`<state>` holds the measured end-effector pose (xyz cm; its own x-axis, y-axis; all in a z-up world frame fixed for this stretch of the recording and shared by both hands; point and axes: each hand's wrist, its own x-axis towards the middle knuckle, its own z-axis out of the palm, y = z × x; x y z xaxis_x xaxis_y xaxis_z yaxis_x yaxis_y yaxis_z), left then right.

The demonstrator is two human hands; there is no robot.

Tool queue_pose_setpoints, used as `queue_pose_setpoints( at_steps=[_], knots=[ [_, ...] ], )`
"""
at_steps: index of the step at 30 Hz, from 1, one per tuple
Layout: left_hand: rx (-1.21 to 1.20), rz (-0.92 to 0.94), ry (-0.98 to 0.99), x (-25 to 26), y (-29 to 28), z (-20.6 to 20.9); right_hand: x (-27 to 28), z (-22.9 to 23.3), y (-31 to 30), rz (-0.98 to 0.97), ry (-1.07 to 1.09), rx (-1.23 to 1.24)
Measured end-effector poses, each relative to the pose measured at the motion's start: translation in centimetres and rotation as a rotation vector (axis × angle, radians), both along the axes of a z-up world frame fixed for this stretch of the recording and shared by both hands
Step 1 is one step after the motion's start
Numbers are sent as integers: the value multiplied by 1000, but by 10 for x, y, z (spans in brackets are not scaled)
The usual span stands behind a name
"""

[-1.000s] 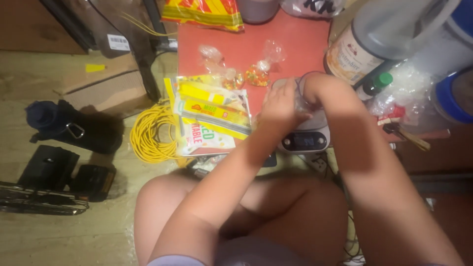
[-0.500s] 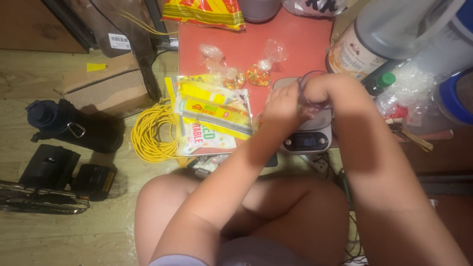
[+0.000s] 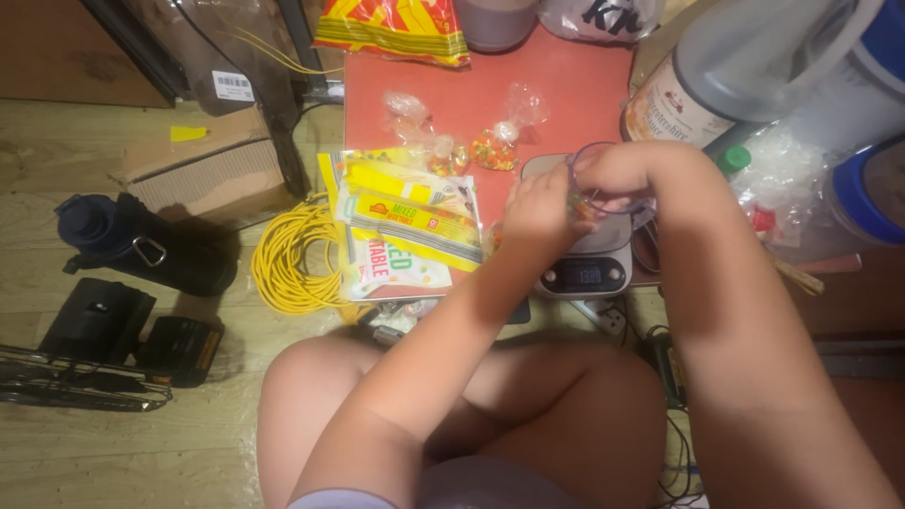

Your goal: Weighing and portioning mixed vegetables into a measuring cup on a digital scale.

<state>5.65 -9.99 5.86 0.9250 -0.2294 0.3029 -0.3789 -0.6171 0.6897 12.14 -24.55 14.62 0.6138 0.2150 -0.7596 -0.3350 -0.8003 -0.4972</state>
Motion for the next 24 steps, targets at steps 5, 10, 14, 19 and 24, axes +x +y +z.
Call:
queue_pose_setpoints(
  at_steps=[5, 10, 14, 19, 24],
  knots=[
    [-9, -1, 21, -2, 2, 4, 4, -8, -12, -56, -4, 31],
    [-5, -7, 36, -2, 2, 5, 0, 0, -11, -262, 29, 20],
    [-26, -1, 12, -3, 3, 5, 7, -10, -25, -116, 77, 64],
    [-15, -16, 34, -4, 4, 7, 10, -21, -42, 140, 59, 228],
    [2, 7, 17, -5, 3, 5, -6, -3, -37, -99, 38, 327]
  ],
)
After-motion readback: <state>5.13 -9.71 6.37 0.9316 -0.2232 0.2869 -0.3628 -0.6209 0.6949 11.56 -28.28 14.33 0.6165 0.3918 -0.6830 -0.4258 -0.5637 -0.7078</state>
